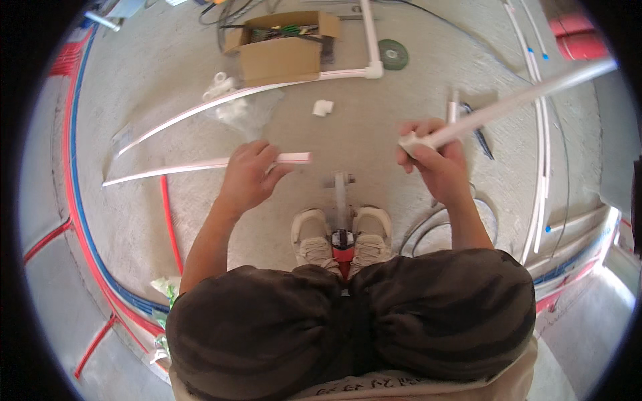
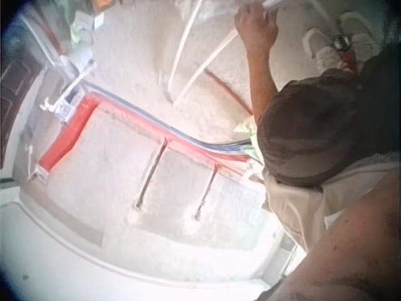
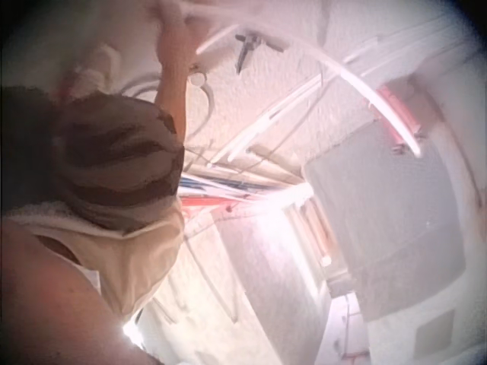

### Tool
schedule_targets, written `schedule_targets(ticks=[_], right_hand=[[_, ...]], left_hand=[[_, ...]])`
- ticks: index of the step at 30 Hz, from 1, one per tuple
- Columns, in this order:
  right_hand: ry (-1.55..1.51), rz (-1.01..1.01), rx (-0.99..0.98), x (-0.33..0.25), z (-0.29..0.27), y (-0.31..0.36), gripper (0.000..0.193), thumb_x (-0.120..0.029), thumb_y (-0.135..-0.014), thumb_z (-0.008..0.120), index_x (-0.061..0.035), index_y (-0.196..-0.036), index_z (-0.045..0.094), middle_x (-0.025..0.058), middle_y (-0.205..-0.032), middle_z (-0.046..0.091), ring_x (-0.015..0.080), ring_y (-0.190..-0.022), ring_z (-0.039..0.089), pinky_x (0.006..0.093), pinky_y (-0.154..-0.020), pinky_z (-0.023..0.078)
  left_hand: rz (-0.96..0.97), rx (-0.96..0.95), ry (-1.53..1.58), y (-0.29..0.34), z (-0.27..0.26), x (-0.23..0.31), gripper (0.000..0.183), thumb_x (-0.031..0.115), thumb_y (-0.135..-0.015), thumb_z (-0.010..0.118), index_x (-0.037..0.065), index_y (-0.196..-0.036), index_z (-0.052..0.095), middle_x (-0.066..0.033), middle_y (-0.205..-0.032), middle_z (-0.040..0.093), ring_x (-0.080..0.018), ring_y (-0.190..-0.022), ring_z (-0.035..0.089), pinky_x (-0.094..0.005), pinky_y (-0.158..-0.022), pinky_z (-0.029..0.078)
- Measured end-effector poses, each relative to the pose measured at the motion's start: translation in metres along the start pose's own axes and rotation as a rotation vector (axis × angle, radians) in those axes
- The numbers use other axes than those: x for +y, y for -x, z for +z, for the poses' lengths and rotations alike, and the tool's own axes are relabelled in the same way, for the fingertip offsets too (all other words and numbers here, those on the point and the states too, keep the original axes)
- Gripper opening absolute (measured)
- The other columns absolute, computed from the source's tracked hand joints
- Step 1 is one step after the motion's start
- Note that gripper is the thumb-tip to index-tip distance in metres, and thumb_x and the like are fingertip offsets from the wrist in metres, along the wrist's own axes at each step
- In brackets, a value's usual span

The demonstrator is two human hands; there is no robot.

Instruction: The person sits on the floor and assembles white PVC pipes with elbow and T-shaped connectors. They pick up pipe segments and fittings, align them, and push them together to form a structure. The person handles the pipes and connectors by hand, occasionally adjusting the alignment of the joined pieces.

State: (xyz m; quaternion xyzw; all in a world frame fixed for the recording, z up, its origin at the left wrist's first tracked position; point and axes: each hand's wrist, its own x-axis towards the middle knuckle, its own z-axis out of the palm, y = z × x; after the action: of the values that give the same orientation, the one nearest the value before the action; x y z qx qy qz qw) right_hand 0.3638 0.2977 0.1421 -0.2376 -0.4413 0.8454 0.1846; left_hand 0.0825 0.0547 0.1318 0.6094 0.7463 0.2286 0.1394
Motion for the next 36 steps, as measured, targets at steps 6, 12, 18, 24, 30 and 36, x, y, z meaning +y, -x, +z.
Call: schedule_targets(ticks=[6,12,18,24,30,36], right_hand=[[0.322,-0.180,-0.035,-0.004,0.011,0.012,0.042,-0.013,-0.099,0.065,0.0040,-0.136,0.054,0.0161,-0.122,0.066,0.0190,-0.092,0.068,0.0338,-0.081,0.056],[0.295,-0.026,-0.050,0.008,0.002,0.018,0.033,-0.020,-0.102,0.065,0.0000,-0.127,0.058,0.0106,-0.100,0.068,0.0147,-0.082,0.063,0.0305,-0.071,0.052],[0.333,-0.136,-0.036,0.031,-0.004,0.024,0.027,-0.010,-0.098,0.066,-0.0034,-0.122,0.053,0.0072,-0.092,0.062,0.0115,-0.074,0.057,0.0279,-0.066,0.047],[0.391,-0.044,-0.033,0.047,0.011,0.030,0.028,-0.003,-0.096,0.061,-0.0020,-0.123,0.051,0.0093,-0.089,0.060,0.0132,-0.071,0.056,0.0278,-0.062,0.047],[0.268,-0.004,-0.073,0.050,0.028,0.023,0.030,-0.005,-0.097,0.065,-0.0020,-0.124,0.051,0.0051,-0.090,0.060,0.0084,-0.070,0.055,0.0246,-0.061,0.048],[0.438,0.003,-0.103,0.045,0.020,0.027,0.031,-0.005,-0.097,0.064,-0.0013,-0.125,0.050,0.0043,-0.089,0.059,0.0077,-0.072,0.055,0.0233,-0.062,0.046]], left_hand=[[0.012,-0.065,-0.002,0.005,-0.010,0.000,0.029,0.030,-0.087,0.078,0.006,-0.092,0.061,-0.0116,-0.086,0.059,-0.0356,-0.080,0.062,-0.0463,-0.067,0.048],[-0.003,-0.180,0.044,0.003,-0.026,0.001,0.031,0.034,-0.091,0.073,0.005,-0.087,0.061,-0.0141,-0.080,0.060,-0.0395,-0.075,0.061,-0.0469,-0.064,0.046],[-0.043,-0.302,0.002,-0.006,-0.036,0.003,0.039,0.042,-0.095,0.066,0.005,-0.081,0.060,-0.0161,-0.076,0.062,-0.0413,-0.076,0.063,-0.0496,-0.065,0.047],[-0.064,-0.302,-0.006,-0.011,-0.025,0.016,0.043,0.047,-0.096,0.064,0.007,-0.081,0.063,-0.0150,-0.078,0.066,-0.0402,-0.078,0.066,-0.0505,-0.067,0.050],[0.011,-0.122,-0.051,0.000,-0.042,0.030,0.042,0.046,-0.093,0.068,0.008,-0.081,0.057,-0.0122,-0.075,0.057,-0.0380,-0.072,0.062,-0.0480,-0.061,0.046],[0.141,0.149,-0.152,0.012,-0.079,0.037,0.038,0.039,-0.083,0.078,0.009,-0.083,0.055,-0.0082,-0.075,0.052,-0.0327,-0.066,0.057,-0.0434,-0.056,0.044]])
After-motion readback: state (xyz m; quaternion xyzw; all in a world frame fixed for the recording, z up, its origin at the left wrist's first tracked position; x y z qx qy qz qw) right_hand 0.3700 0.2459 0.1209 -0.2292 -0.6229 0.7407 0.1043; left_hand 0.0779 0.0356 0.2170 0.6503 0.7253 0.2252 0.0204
